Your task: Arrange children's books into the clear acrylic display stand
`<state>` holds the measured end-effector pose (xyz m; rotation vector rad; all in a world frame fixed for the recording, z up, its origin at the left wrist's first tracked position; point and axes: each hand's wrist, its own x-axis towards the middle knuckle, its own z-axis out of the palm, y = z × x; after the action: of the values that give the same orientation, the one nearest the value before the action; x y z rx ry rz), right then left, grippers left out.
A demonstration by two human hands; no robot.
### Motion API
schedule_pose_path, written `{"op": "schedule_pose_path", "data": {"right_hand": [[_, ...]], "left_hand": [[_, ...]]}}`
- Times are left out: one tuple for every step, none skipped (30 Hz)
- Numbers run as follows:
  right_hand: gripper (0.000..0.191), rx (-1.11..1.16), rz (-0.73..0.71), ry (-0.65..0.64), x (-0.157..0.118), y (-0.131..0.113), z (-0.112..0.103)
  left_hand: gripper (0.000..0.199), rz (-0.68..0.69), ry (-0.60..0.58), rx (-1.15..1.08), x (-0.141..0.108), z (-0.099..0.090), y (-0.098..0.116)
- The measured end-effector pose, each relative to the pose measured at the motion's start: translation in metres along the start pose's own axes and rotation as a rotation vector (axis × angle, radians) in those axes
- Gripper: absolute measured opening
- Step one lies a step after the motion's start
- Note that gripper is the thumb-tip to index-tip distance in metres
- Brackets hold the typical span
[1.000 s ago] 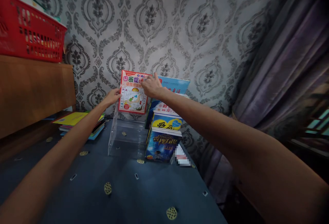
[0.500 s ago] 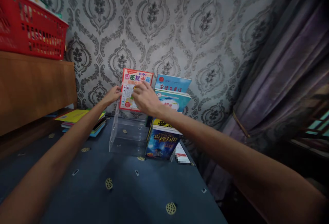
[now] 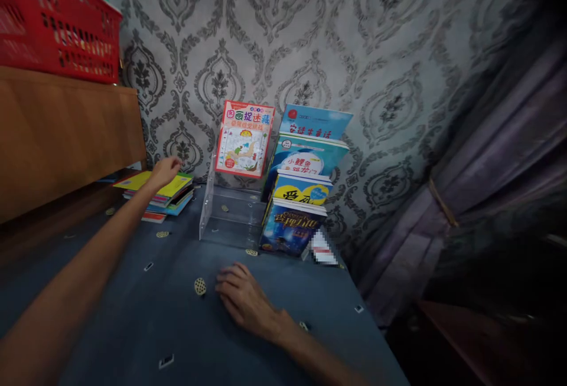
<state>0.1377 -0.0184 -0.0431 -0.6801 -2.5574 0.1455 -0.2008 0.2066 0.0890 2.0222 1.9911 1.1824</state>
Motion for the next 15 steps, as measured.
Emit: {"op": "schedule_pose_path", "data": {"right_hand": [[0.017,0.024,0.03,0.019,-0.009,0.0,0.007],[0.017,0.044,0.055,0.038,-0.016,0.0,0.012],[0.017,0.059,0.074,0.054,-0.022,0.001,0.016],[0.018,0.072,0.089,0.065,-0.026,0.001,0.019],[0.019,0.083,0.103,0.07,-0.029,0.001,0.022],[0.019,0.091,0.117,0.077,-0.031,0.002,0.023],[0.019,0.095,0.132,0.085,-0.032,0.002,0.025],[0.018,0.094,0.146,0.091,-0.032,0.002,0.026],[0.018,0.09,0.156,0.096,-0.032,0.003,0.026],[0.017,0.084,0.165,0.1,-0.032,0.003,0.027],[0.017,0.078,0.168,0.098,-0.032,0.003,0.027],[0.017,0.075,0.17,0.089,-0.031,0.003,0.027],[0.017,0.076,0.172,0.078,-0.031,0.003,0.026],[0.017,0.08,0.174,0.068,-0.031,0.003,0.026],[0.017,0.085,0.175,0.058,-0.032,0.004,0.025]], "left_hand": [[0.033,-0.022,-0.025,0.071,-0.012,0.002,-0.011],[0.035,-0.04,-0.05,0.138,-0.023,0.006,-0.02],[0.039,-0.059,-0.071,0.202,-0.033,0.01,-0.028],[0.045,-0.072,-0.088,0.26,-0.043,0.015,-0.034],[0.05,-0.075,-0.106,0.312,-0.051,0.02,-0.038],[0.052,-0.072,-0.125,0.361,-0.057,0.025,-0.041],[0.053,-0.064,-0.142,0.407,-0.062,0.03,-0.043],[0.052,-0.052,-0.154,0.45,-0.066,0.034,-0.044],[0.051,-0.04,-0.163,0.489,-0.068,0.036,-0.045],[0.05,-0.03,-0.168,0.525,-0.07,0.039,-0.045],[0.049,-0.02,-0.17,0.557,-0.071,0.04,-0.044],[0.048,-0.013,-0.171,0.585,-0.072,0.042,-0.044],[0.047,-0.007,-0.169,0.609,-0.072,0.042,-0.043],[0.047,0.0,-0.166,0.63,-0.072,0.043,-0.042],[0.047,0.006,-0.163,0.649,-0.073,0.043,-0.042]]}}
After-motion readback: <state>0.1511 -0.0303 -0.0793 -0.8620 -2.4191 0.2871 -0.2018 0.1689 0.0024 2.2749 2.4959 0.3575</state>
